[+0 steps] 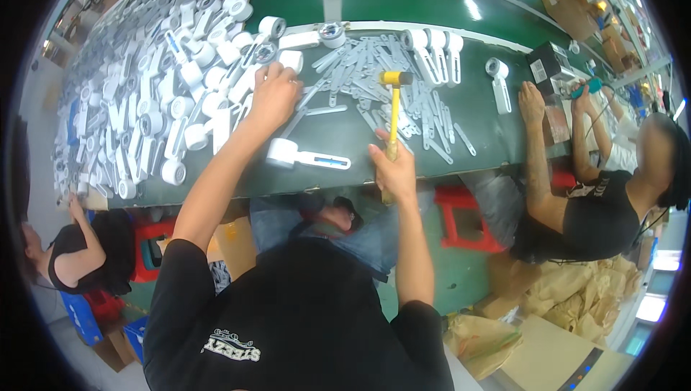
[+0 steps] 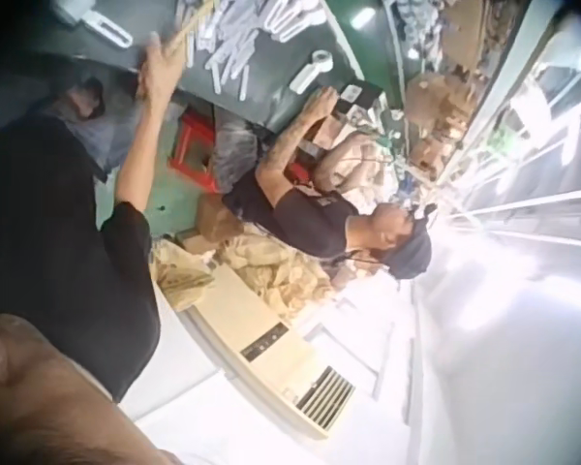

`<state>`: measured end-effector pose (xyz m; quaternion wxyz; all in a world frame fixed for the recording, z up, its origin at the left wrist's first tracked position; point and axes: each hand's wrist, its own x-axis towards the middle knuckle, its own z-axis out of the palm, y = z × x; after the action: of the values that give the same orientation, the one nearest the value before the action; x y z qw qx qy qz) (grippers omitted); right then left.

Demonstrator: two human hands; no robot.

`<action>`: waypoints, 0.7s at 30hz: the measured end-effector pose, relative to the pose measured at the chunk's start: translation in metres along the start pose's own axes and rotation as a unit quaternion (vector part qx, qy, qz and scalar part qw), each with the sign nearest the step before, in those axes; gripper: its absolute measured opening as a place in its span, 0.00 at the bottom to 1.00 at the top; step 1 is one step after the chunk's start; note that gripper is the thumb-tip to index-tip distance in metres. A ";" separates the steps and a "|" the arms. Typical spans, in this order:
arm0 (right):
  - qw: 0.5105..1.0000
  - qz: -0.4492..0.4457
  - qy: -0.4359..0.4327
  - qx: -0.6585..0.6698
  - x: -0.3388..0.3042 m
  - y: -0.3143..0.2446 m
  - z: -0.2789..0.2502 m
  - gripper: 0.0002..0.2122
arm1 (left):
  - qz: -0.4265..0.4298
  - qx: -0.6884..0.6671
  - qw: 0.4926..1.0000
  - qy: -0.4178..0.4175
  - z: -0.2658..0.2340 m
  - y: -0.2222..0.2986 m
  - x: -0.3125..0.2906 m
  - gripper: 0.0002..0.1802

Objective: Use a small yellow hammer to tap and join white plastic components together on an assembly line.

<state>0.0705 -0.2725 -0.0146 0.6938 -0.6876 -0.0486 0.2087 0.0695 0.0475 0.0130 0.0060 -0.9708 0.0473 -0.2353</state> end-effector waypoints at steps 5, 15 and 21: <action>0.999 0.012 -0.022 0.020 0.000 0.000 -0.001 0.19 | -0.003 -0.004 1.000 -0.030 0.022 -0.011 0.011 0.05; 0.998 0.018 0.022 0.062 -0.018 -0.019 0.006 0.19 | 0.130 -0.096 0.974 0.160 -0.059 0.010 -0.015 0.15; 0.992 0.087 -0.061 0.072 -0.051 -0.034 0.052 0.14 | 0.186 -0.138 0.960 0.158 -0.083 0.067 -0.091 0.20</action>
<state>0.0132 -0.2415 0.0323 0.7165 -0.6233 -0.0156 0.3127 -0.0552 -0.0096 0.0430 -0.0924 -0.8868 0.2594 -0.3712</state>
